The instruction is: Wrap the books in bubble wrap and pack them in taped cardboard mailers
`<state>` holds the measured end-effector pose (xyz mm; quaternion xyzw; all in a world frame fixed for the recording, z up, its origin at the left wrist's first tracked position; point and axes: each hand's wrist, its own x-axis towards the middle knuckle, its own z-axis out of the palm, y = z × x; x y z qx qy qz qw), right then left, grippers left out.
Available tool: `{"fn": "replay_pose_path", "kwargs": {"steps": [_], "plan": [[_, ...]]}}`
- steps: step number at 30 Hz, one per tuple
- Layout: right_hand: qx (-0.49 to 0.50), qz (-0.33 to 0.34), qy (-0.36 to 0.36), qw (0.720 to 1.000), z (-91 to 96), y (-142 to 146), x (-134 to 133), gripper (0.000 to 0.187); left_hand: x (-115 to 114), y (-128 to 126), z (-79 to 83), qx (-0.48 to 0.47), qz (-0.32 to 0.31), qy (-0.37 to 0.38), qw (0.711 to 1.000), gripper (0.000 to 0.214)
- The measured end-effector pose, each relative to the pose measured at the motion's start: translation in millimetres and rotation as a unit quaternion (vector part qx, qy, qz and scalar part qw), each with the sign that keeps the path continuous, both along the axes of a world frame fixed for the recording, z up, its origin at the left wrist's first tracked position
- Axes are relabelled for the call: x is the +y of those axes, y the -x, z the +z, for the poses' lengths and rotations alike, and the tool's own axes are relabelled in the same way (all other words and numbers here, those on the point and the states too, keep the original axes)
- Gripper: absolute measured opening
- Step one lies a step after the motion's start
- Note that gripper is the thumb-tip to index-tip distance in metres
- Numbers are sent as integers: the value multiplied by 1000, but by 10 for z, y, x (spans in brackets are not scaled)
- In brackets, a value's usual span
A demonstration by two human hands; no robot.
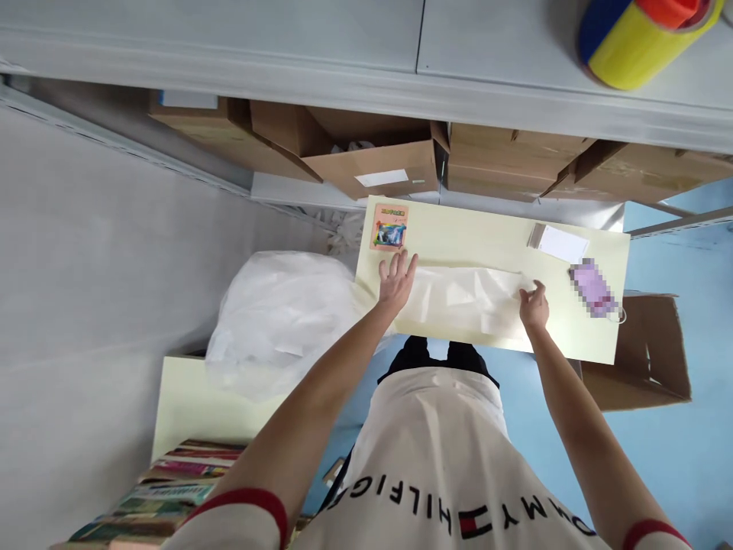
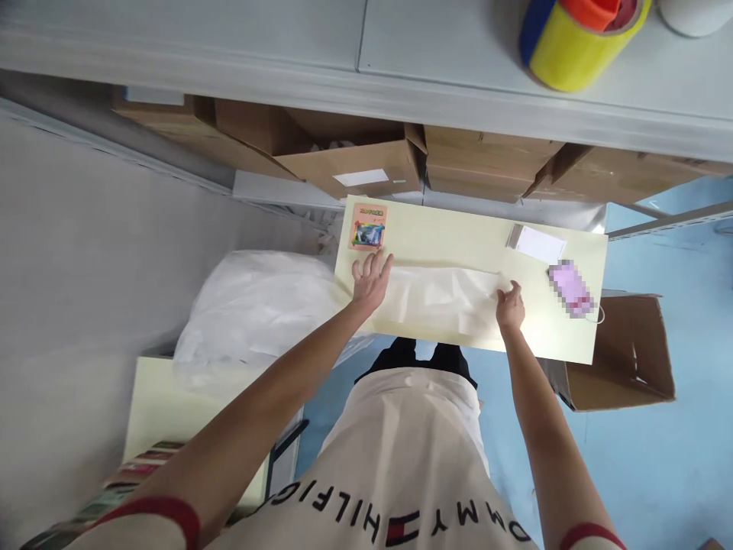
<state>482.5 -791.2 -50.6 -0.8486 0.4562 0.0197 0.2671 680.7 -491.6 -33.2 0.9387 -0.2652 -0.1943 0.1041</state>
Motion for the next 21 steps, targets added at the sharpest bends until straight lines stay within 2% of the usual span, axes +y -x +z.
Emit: {"fn": "replay_pose_path", "kwargs": {"steps": [2, 4, 7, 9, 10, 14, 21], "plan": [[-30, -3, 69, 997, 27, 34, 79, 63, 1, 127, 20, -7, -23, -4, 1000, 67], [-53, 30, 107, 992, 57, 43, 183, 66, 5, 229, 8, 13, -73, 3, 997, 66], [-54, 179, 64, 980, 52, 30, 355, 64, 17, 313, -73, 50, -120, 7, 992, 68], [-11, 267, 24, 963, -5, 24, 441, 70, 29, 327, -153, 72, -104, -20, 992, 85], [22, 287, 13, 958, -45, 30, 466, 75, 38, 326, -192, 85, -88, -40, 992, 97], [128, 292, 2, 948, -195, 146, 454, 98, 79, 322, -290, 136, -29, -97, 986, 129], [136, 303, 3, 943, -226, 300, 370, 104, 104, 370, -286, 154, -11, -120, 981, 141]]}}
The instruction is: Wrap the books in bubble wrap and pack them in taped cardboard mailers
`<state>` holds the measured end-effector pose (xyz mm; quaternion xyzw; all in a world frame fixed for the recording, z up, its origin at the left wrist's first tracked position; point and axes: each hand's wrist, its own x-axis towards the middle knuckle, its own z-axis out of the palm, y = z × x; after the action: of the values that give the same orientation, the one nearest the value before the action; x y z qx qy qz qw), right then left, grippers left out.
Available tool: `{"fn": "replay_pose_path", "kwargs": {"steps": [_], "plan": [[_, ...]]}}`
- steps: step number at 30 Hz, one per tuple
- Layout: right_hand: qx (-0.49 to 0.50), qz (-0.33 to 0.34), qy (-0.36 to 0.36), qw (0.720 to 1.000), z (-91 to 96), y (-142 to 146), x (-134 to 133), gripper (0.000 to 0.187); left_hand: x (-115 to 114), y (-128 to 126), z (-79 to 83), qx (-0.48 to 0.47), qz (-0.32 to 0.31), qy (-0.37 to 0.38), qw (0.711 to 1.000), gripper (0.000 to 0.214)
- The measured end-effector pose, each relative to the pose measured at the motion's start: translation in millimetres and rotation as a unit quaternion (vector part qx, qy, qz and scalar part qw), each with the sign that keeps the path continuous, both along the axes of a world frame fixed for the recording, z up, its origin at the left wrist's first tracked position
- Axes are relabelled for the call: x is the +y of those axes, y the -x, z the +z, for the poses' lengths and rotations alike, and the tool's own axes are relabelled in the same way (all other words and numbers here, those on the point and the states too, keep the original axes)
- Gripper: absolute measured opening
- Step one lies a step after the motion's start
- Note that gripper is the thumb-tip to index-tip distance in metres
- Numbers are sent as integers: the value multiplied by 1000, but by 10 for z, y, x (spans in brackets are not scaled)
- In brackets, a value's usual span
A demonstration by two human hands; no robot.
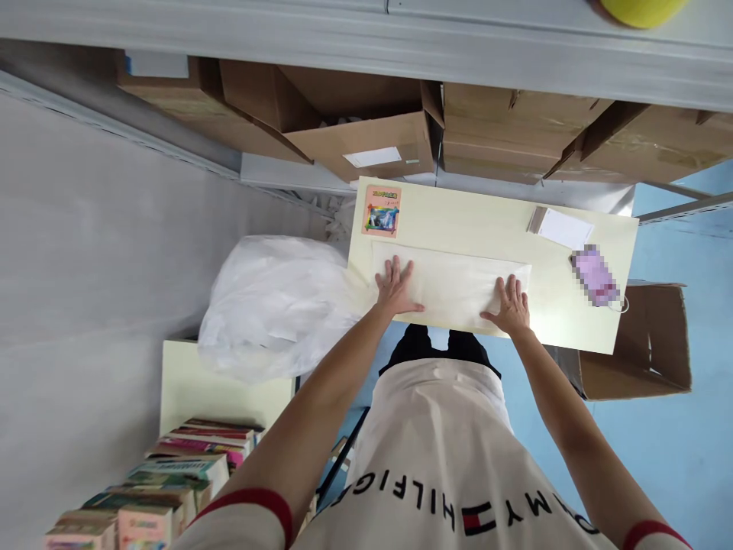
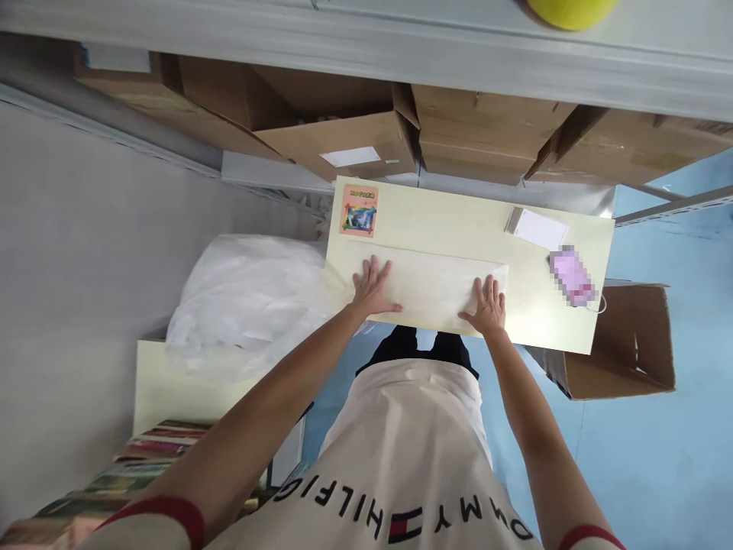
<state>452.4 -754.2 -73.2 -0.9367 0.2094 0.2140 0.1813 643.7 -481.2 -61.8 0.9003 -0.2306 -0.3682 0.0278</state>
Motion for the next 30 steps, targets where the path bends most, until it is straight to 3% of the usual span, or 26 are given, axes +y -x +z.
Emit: {"fn": "replay_pose_path", "kwargs": {"steps": [10, 13, 17, 22, 26, 30], "plan": [[-32, -9, 12, 999, 154, -180, 134, 105, 140, 2, 97, -17, 39, 42, 998, 133], [-73, -4, -31, 997, 210, -489, 310, 98, 283, -138, 136, -27, 102, 74, 992, 125], [-101, -29, -149, 983, 192, -1141, 682, 90, 498, -534, 69, -39, 229, 157, 960, 101], [-118, -155, -344, 919, 20, -1997, 1237, 80, 605, -1108, -163, -16, 347, 258, 901, 66], [-140, -275, -422, 852, -133, -2459, 1590, 69, 575, -1383, -316, 17, 386, 319, 865, 54], [-188, -256, -459, 830, -249, -2676, 1730, 48, 544, -1507, -391, 33, 367, 364, 855, 28]]}}
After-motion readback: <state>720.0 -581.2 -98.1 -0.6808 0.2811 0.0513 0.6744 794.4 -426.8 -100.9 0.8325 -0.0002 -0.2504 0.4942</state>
